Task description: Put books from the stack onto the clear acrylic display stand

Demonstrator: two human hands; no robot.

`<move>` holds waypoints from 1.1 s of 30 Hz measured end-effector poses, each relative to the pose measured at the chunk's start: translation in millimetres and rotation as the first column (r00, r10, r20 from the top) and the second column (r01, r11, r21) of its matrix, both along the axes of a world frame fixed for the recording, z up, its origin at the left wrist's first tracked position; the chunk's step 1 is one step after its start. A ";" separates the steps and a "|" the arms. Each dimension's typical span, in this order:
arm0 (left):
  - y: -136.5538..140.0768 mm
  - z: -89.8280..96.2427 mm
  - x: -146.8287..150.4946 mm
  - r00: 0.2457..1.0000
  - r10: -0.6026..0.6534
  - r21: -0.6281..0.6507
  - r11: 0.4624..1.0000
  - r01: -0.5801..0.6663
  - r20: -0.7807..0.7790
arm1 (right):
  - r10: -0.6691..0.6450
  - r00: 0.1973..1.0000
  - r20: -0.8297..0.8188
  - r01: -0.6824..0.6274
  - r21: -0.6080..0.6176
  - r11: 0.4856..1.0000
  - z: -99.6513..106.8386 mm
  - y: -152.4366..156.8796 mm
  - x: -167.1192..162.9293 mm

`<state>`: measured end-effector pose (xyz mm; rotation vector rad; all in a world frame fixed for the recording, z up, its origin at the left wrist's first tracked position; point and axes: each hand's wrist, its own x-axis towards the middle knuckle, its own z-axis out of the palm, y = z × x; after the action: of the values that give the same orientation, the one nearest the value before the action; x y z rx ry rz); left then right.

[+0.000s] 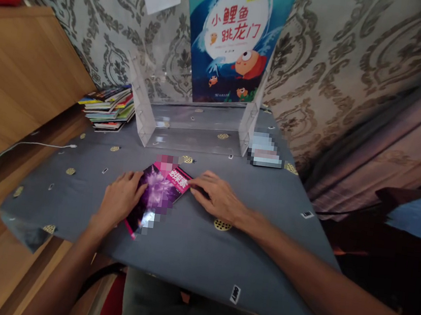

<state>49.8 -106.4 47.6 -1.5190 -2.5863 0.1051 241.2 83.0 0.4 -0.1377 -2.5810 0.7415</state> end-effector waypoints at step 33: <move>19.6 -49.1 -6.1 0.991 -0.096 0.265 0.962 0.068 0.095 | -0.259 0.922 0.288 0.189 0.249 0.950 -12.7 -20.0 -30.7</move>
<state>43.8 -86.8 -1.4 -1.5673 -2.4889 -0.3227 210.5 63.0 -12.2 -0.5157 -2.8626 0.3720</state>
